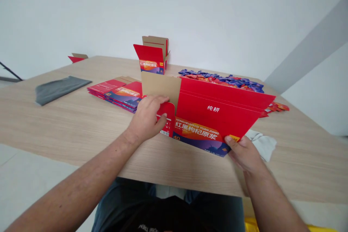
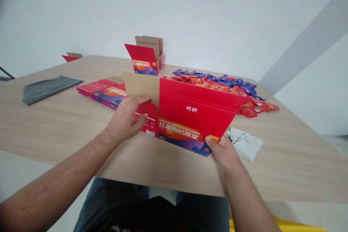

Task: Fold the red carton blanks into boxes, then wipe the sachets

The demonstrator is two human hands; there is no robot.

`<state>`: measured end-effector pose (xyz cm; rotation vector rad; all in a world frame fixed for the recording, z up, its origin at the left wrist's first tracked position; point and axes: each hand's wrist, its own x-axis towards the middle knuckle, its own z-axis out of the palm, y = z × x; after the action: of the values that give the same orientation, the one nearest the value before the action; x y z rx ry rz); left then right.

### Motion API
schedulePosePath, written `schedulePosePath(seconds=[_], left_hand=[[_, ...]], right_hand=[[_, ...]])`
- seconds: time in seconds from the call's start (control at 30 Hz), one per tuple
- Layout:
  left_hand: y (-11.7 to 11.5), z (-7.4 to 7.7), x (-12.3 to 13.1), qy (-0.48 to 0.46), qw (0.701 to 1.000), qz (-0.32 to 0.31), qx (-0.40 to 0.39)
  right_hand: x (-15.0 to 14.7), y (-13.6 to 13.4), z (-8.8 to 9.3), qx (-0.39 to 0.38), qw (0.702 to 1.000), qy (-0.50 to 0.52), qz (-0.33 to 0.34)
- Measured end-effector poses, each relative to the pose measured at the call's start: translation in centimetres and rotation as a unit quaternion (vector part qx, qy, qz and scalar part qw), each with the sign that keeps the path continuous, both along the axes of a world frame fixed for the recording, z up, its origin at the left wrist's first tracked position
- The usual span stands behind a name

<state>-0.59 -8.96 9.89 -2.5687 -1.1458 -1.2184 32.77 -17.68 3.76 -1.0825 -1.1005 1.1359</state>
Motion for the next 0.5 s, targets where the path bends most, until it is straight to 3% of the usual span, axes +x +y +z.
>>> schedulePosePath(seconds=[0.23, 0.37, 0.5], left_hand=[[-1.0, 1.2, 2.4, 0.098, 0.994, 0.051, -0.024], [-1.4, 1.4, 3.3, 0.179, 0.982, 0.05, -0.027], [-1.9, 1.7, 3.5, 0.18, 0.981, 0.045, -0.06]], right_hand=[[1.6, -1.0, -1.9, 0.003, 1.0, -0.016, -0.012], [1.7, -1.2, -3.0, 0.009, 0.998, -0.055, -0.02], [1.3, -1.3, -3.2, 0.029, 0.995, -0.084, -0.035]])
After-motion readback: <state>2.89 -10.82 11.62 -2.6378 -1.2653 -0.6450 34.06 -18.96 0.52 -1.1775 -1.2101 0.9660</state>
